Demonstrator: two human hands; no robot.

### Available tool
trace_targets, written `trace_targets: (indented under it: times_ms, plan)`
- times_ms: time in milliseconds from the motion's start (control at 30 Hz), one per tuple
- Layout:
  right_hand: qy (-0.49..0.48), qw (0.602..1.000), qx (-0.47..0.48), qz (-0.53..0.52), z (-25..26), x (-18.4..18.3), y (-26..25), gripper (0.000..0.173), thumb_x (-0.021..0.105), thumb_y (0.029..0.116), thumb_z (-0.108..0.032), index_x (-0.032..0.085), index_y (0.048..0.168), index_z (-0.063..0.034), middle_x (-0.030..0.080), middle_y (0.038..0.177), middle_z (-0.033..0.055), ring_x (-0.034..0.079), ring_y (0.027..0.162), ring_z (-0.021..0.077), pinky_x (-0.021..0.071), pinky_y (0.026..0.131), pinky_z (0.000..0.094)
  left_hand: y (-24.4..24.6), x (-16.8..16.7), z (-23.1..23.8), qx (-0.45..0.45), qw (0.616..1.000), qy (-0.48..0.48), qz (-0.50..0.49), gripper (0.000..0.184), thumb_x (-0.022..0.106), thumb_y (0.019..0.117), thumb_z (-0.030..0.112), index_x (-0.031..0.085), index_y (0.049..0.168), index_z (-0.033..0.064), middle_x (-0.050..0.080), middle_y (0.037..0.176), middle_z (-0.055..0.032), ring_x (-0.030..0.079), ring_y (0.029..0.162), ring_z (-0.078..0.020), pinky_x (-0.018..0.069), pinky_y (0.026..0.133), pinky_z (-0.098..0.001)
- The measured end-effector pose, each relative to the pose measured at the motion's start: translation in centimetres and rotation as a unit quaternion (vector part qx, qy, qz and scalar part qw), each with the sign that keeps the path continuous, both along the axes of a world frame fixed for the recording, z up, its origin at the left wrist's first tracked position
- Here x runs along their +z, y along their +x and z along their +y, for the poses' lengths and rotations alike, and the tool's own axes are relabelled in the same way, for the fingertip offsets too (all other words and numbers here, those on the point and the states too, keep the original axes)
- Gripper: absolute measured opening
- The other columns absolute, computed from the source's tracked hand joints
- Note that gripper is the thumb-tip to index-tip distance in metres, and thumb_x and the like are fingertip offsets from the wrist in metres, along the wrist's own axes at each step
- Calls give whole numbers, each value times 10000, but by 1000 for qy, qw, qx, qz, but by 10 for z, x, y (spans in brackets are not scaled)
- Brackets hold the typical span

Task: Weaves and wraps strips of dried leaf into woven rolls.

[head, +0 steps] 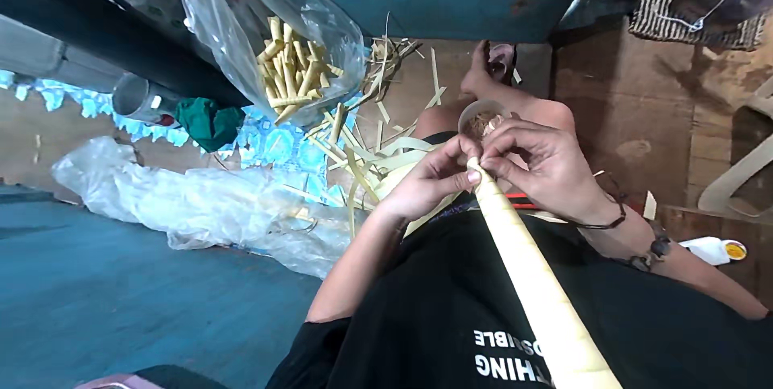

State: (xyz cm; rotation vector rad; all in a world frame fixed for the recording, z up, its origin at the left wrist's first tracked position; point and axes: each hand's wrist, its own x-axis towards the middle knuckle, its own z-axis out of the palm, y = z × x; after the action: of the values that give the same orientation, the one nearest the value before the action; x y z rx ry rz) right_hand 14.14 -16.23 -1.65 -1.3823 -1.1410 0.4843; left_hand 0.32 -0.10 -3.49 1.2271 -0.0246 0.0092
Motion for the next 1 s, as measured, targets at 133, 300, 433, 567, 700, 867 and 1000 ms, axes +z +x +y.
trace_targets:
  times_ms: [133, 300, 433, 567, 700, 867, 1000]
  plan:
    - [-157, 982, 14, -100, -18, -29, 19, 130, 777, 862, -181, 760, 949, -86, 706, 987, 13, 681, 867, 92, 603, 783, 289, -3, -10, 18, 84, 993, 71, 39, 98, 622, 964, 117, 649, 1058, 110, 663, 1049, 13, 644, 977, -92, 555, 885, -313]
    - [-421, 887, 141, -124, -66, -101, 32, 281, 742, 924, -247, 744, 1097, -25, 704, 1043, 178, 666, 953, 310, 521, 892, 520, -6, -20, 46, 245, 962, 58, 102, 115, 534, 1021, 67, 573, 1114, 123, 657, 1017, 25, 660, 928, -94, 573, 884, -333]
    - [-475, 854, 137, -164, -67, -99, 34, 296, 765, 908, -248, 732, 1129, -53, 673, 1093, 164, 650, 1049, 331, 516, 939, 540, 4, -31, 42, 371, 924, 16, 88, 113, 536, 1037, 53, 567, 1144, 63, 669, 993, -18, 674, 921, -131, 568, 909, -374]
    - [-471, 855, 136, -168, -67, -100, 33, 296, 766, 902, -236, 718, 1080, -4, 659, 1063, 185, 644, 1029, 350, 517, 920, 538, 10, -32, 31, 419, 903, 48, 87, 99, 573, 1028, 76, 641, 1098, 62, 682, 964, 7, 662, 889, -89, 563, 863, -309]
    - [-438, 890, 88, -95, -63, -72, 31, 311, 662, 974, -122, 585, 1250, 0, 671, 1054, 197, 678, 938, 323, 544, 866, 502, -2, -24, 21, 343, 926, 111, 109, 225, 534, 1027, 95, 612, 1237, 106, 648, 1099, 21, 617, 936, -51, 528, 857, -288]
    - [-281, 944, -64, -159, -42, -67, 13, 355, 547, 1054, -224, 613, 1339, -23, 702, 1110, 206, 707, 973, 337, 560, 875, 538, 8, -21, 4, 284, 950, 44, 124, 343, 558, 971, -26, 588, 1296, 78, 652, 1198, -40, 645, 986, -118, 555, 864, -339]
    - [-156, 951, -116, -240, -17, -43, -3, 319, 527, 1037, -209, 652, 1258, -15, 706, 1069, 167, 712, 889, 268, 594, 779, 431, 14, -9, -12, 250, 959, -51, 123, 349, 566, 940, -23, 602, 1250, 134, 683, 1097, -13, 656, 889, -95, 564, 773, -290]
